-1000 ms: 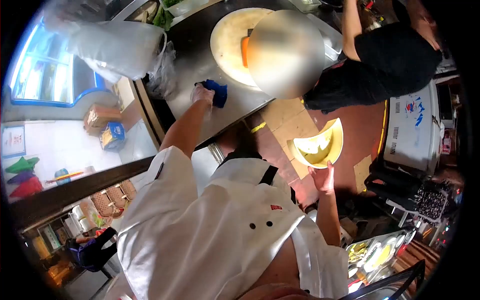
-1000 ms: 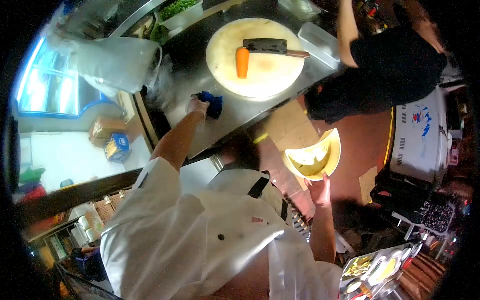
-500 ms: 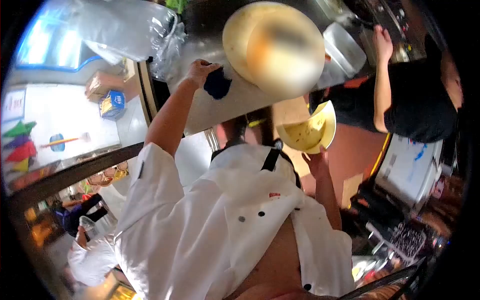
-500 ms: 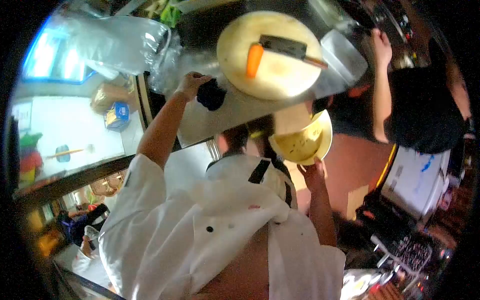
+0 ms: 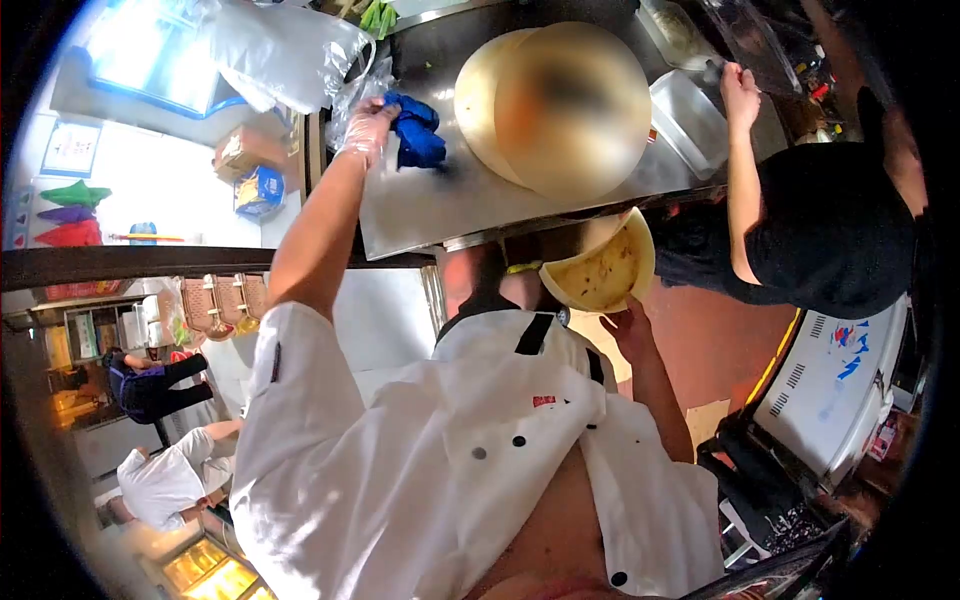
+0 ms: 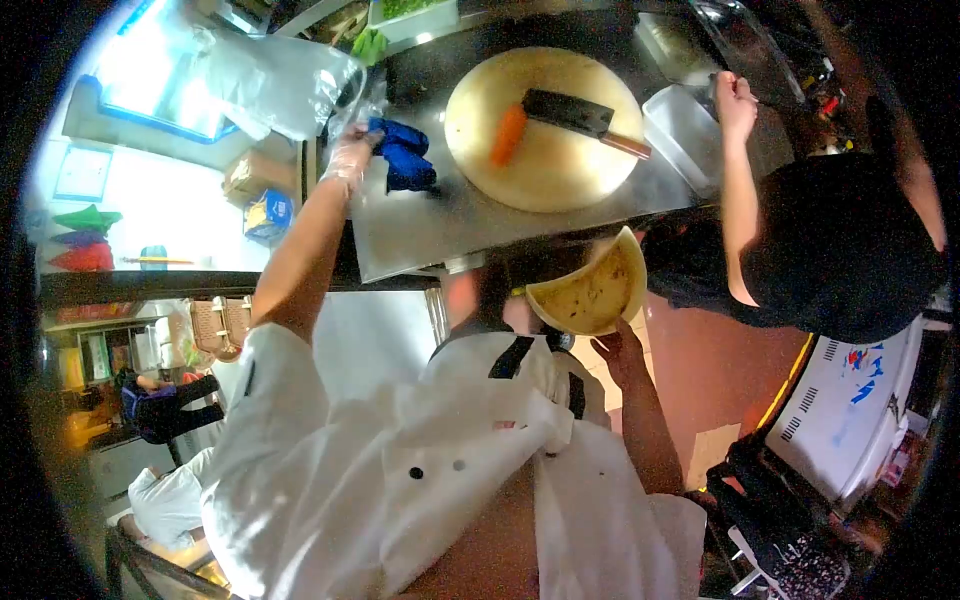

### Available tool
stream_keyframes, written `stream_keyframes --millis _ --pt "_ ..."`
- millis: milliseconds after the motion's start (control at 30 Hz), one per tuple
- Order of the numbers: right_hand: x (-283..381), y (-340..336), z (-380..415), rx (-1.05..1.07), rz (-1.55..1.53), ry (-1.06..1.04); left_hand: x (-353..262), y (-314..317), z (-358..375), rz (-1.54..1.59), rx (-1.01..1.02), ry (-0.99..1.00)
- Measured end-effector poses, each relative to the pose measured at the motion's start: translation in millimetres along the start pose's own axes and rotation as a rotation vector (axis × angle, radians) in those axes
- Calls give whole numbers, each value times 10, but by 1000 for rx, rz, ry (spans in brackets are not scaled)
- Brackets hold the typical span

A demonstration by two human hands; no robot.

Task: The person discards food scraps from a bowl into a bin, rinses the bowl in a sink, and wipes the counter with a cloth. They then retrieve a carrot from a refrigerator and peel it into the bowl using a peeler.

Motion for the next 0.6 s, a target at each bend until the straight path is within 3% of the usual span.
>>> stream_keyframes --millis 67,100,133,200,267,300,400,433,533,567,600 --pt "14 -82 0 -31 -10 16 -22 58 0 -442 126 247" --pt "73 -34 -5 -18 -12 6 -197 -40 -39 -326 1 315" --pt "88 -17 17 -47 -23 -5 -460 -70 227 -210 -61 173" --pt "48 -104 106 -81 -15 -6 -453 41 226 -579 138 256" --pt "69 -20 54 -34 -61 17 -232 -94 -263 -247 -46 275" --pt "71 -16 40 -41 -43 12 -273 -15 -240 -431 36 277" --pt "61 2 7 -56 -77 28 -594 -47 -60 -439 56 313" --pt "103 64 78 -67 -59 -3 -675 37 13 -420 145 348" --pt "53 72 30 -51 -97 2 -788 -21 83 -404 158 264" --pt "54 113 -5 -48 -105 -3 -534 -9 -205 -133 173 177" --pt "6 101 2 -61 -103 2 -602 -15 -134 -136 178 177"
Point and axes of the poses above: each hand's wrist, its own z-axis away from the middle knuckle, its own y-axis out of the palm, x = y × z, the point moved 8 cm from there along -z, towards the middle knuckle, and after that the axes turned 15 degrees about -x, right-handed, at the moved point
